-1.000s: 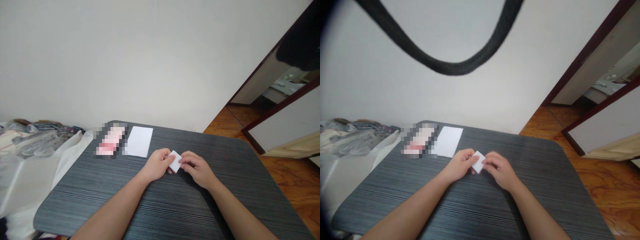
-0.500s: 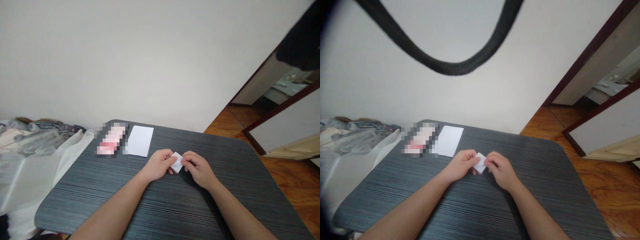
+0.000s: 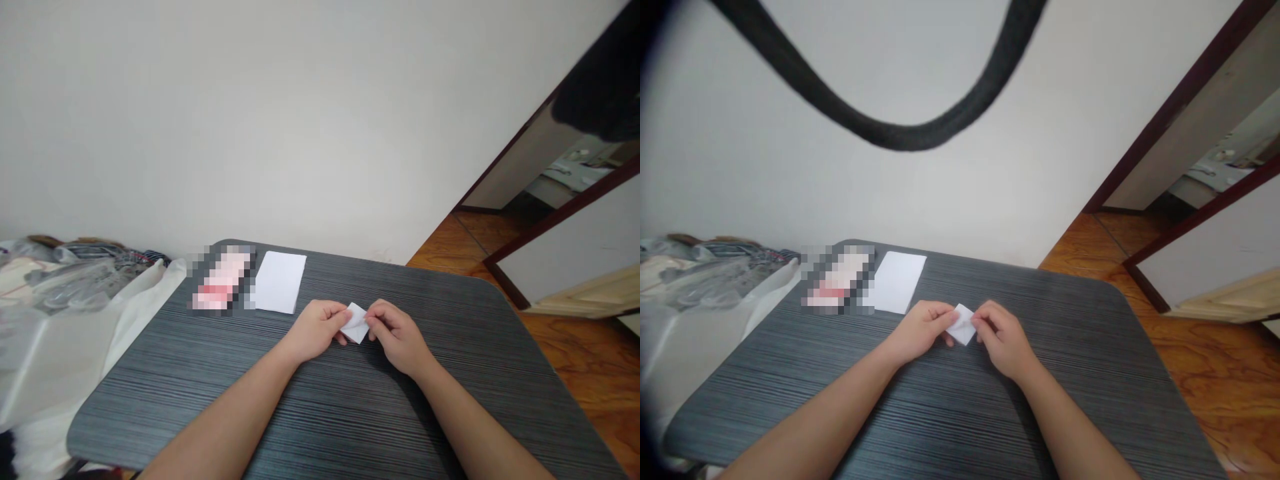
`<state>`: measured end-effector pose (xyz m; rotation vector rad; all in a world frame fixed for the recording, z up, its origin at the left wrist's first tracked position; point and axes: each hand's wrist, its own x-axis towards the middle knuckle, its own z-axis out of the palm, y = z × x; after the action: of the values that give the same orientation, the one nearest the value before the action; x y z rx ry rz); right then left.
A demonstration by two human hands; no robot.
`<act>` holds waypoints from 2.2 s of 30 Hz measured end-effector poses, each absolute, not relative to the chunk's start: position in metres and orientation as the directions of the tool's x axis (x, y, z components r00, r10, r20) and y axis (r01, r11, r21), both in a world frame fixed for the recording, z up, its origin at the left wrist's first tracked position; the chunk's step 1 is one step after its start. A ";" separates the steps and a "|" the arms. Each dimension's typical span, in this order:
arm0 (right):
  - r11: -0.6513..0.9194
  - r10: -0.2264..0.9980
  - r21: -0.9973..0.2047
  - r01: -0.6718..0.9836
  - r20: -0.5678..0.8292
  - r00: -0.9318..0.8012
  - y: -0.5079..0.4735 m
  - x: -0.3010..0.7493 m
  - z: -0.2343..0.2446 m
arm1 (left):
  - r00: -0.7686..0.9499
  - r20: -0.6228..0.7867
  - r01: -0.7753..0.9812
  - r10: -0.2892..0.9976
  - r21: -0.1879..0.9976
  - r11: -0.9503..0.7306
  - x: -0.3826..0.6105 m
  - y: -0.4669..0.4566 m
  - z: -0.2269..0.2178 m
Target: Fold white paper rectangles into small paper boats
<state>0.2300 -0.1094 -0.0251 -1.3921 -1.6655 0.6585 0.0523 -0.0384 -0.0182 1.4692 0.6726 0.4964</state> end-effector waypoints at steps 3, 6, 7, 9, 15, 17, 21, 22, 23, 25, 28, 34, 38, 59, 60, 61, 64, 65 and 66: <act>0.239 0.963 -0.816 0.526 0.270 -0.019 -0.109 0.229 -0.023 | 0.729 -0.115 0.095 0.675 0.993 0.067 0.052 -0.039 -0.017; 0.243 0.962 -0.813 0.529 0.272 -0.023 -0.110 0.229 -0.022 | 0.725 -0.117 0.099 0.679 0.993 0.064 0.052 -0.040 -0.015; 0.243 0.962 -0.812 0.531 0.274 -0.023 -0.110 0.228 -0.022 | 0.724 -0.118 0.101 0.680 0.993 0.065 0.051 -0.040 -0.015; 0.241 0.962 -0.810 0.534 0.274 -0.019 -0.110 0.228 -0.022 | 0.721 -0.122 0.104 0.683 0.992 0.066 0.052 -0.040 -0.014; 0.225 0.961 -0.803 0.552 0.275 0.009 -0.109 0.230 -0.025 | 0.732 -0.085 0.066 0.676 0.996 0.054 0.053 -0.040 -0.014; 0.215 0.961 -0.803 0.556 0.274 0.023 -0.109 0.230 -0.026 | 0.752 -0.070 0.035 0.656 0.997 0.065 0.054 -0.041 -0.014; 0.211 0.960 -0.806 0.554 0.278 0.037 -0.108 0.231 -0.026 | 0.761 -0.070 0.036 0.645 0.997 0.065 0.055 -0.042 -0.017; 0.211 0.960 -0.807 0.551 0.278 0.040 -0.108 0.230 -0.026 | 0.761 -0.072 0.044 0.645 0.997 0.060 0.055 -0.042 -0.017; 0.210 0.960 -0.809 0.549 0.277 0.040 -0.108 0.230 -0.027 | 0.759 -0.074 0.051 0.647 0.997 0.054 0.055 -0.042 -0.017; 0.204 0.962 -0.811 0.548 0.270 0.041 -0.108 0.230 -0.027 | 0.754 -0.074 0.067 0.652 0.997 0.036 0.054 -0.042 -0.016; 0.190 0.966 -0.816 0.546 0.255 0.045 -0.108 0.230 -0.028 | 0.749 -0.070 0.083 0.659 0.996 0.011 0.053 -0.042 -0.014; 0.184 0.967 -0.842 0.508 0.248 0.060 -0.109 0.230 -0.030 | 0.731 -0.079 0.105 0.678 0.995 0.003 0.053 -0.044 -0.014; 0.171 0.969 -0.861 0.479 0.234 0.074 -0.110 0.229 -0.033 | 0.725 -0.078 0.115 0.685 0.993 -0.009 0.053 -0.044 -0.012; 0.042 0.997 -0.854 0.518 0.069 0.032 -0.109 0.228 -0.028 | 0.687 -0.050 0.193 0.725 0.974 -0.116 0.052 -0.044 -0.014; 0.040 0.997 -0.853 0.521 0.067 0.033 -0.110 0.228 -0.028 | 0.689 -0.045 0.195 0.723 0.973 -0.125 0.052 -0.044 -0.014; 0.040 0.997 -0.850 0.526 0.067 0.031 -0.110 0.228 -0.027 | 0.690 -0.041 0.198 0.722 0.971 -0.134 0.052 -0.044 -0.014; 0.054 0.997 -0.835 0.547 0.078 0.021 -0.111 0.228 -0.026 | 0.690 -0.038 0.212 0.723 0.966 -0.151 0.052 -0.044 -0.014; 0.059 0.997 -0.833 0.551 0.082 0.016 -0.111 0.228 -0.026 | 0.689 -0.038 0.218 0.724 0.963 -0.157 0.052 -0.044 -0.014; 0.063 0.997 -0.833 0.550 0.083 0.011 -0.111 0.228 -0.026 | 0.689 -0.038 0.223 0.724 0.961 -0.162 0.052 -0.044 -0.013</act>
<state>0.2280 -0.1108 -0.0261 -1.5747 -1.6278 0.7915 0.0515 -0.0442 -0.0133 1.7170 0.7657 0.5277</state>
